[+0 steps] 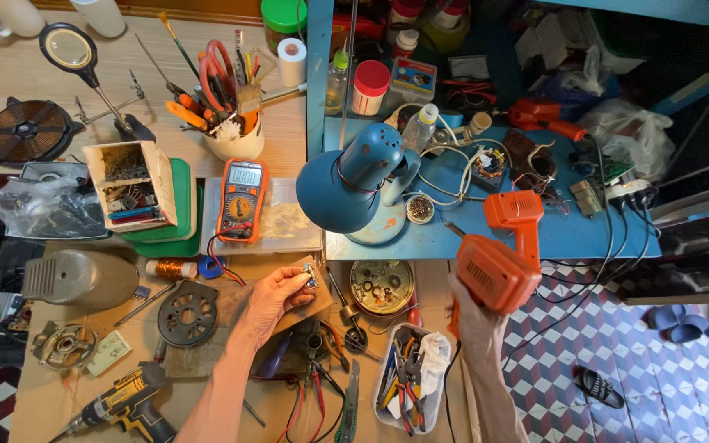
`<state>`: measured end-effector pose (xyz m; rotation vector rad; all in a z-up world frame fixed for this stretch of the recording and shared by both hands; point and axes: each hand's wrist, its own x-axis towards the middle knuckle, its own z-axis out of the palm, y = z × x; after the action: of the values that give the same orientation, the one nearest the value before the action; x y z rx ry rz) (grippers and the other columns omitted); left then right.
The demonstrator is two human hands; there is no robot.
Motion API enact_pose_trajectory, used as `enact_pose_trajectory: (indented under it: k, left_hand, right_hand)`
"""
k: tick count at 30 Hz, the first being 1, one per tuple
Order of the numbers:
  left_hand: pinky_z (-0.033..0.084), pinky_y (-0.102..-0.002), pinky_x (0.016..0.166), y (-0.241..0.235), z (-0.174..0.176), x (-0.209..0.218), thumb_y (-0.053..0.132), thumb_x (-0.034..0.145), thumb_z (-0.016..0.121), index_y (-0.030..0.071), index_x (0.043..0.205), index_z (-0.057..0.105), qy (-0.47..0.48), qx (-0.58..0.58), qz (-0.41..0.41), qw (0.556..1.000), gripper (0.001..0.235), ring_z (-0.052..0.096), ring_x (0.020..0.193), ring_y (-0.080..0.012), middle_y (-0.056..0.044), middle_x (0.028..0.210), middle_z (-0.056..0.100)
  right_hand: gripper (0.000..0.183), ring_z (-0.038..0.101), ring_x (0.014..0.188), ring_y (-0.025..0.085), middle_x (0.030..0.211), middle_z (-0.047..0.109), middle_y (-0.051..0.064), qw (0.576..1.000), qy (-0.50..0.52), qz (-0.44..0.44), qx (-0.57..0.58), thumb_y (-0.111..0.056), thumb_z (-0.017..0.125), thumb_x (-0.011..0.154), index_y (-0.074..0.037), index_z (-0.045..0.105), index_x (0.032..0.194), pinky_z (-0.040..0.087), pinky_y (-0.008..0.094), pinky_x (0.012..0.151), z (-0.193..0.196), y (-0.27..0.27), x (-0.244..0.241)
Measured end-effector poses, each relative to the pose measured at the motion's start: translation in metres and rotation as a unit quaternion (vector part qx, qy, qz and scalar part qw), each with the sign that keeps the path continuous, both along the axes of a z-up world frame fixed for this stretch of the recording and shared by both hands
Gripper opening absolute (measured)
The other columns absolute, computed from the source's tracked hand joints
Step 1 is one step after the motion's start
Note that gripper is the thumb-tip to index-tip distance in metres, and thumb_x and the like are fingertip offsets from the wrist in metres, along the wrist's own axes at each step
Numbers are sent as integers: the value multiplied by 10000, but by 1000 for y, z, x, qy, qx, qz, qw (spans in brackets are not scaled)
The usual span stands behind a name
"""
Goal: The person uses a heat gun to apply heat to a small electronic component, then inspects it with a magnifying lamp. They connect multimeter probes to the component and adjust the multimeter dial to take readings. The person also handles a power adapter and continues working on the component throughout the clip.
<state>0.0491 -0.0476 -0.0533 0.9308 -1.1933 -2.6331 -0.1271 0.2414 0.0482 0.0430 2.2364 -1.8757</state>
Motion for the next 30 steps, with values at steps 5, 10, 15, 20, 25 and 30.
enact_pose_trajectory:
  k: [5,10,15,20,25,30]
  left_hand:
    - [590,-253,768,0,8,2,175,941,683,-7,1184,620,-33,1,12,999,310,704,843,-146,-96,966,703]
    - [598,-272,793,0,13,3,168,944,692,-13,1169,619,-24,14,16,999,298,695,860,-153,-85,969,692]
    - [593,-291,803,-2,15,0,161,929,684,0,1154,622,-49,17,28,998,284,699,875,-152,-84,984,713]
    - [598,-292,826,-2,14,3,156,939,684,-6,1147,627,-35,22,22,999,270,699,873,-155,-88,973,709]
    - [582,-275,811,-3,16,3,165,939,688,-2,1140,629,-48,20,13,999,268,697,851,-152,-91,967,712]
    - [583,-271,811,-3,17,2,174,938,689,-5,1139,628,-41,18,10,999,275,696,847,-147,-93,964,716]
  right_hand:
    - [177,596,528,103,717,627,34,999,7,36,-31,-140,746,880,-27,642,967,514,266,462,-2,-29,-36]
    - [178,580,515,106,721,626,26,999,-21,37,-12,-140,756,872,-23,639,941,487,262,441,-22,-34,-51]
    - [219,523,481,109,613,582,40,996,-52,33,67,-196,762,877,-40,624,941,404,263,407,-34,-28,-51]
    - [225,541,521,72,633,592,6,997,2,61,54,-217,765,901,-51,643,990,443,223,458,-38,-26,-49]
    - [278,501,511,82,630,575,1,995,-31,46,79,-203,752,881,-76,620,1090,408,255,439,-35,-27,-47]
    - [343,552,573,81,735,606,12,996,23,65,64,-193,753,883,-61,606,1163,455,255,498,-47,-24,-47]
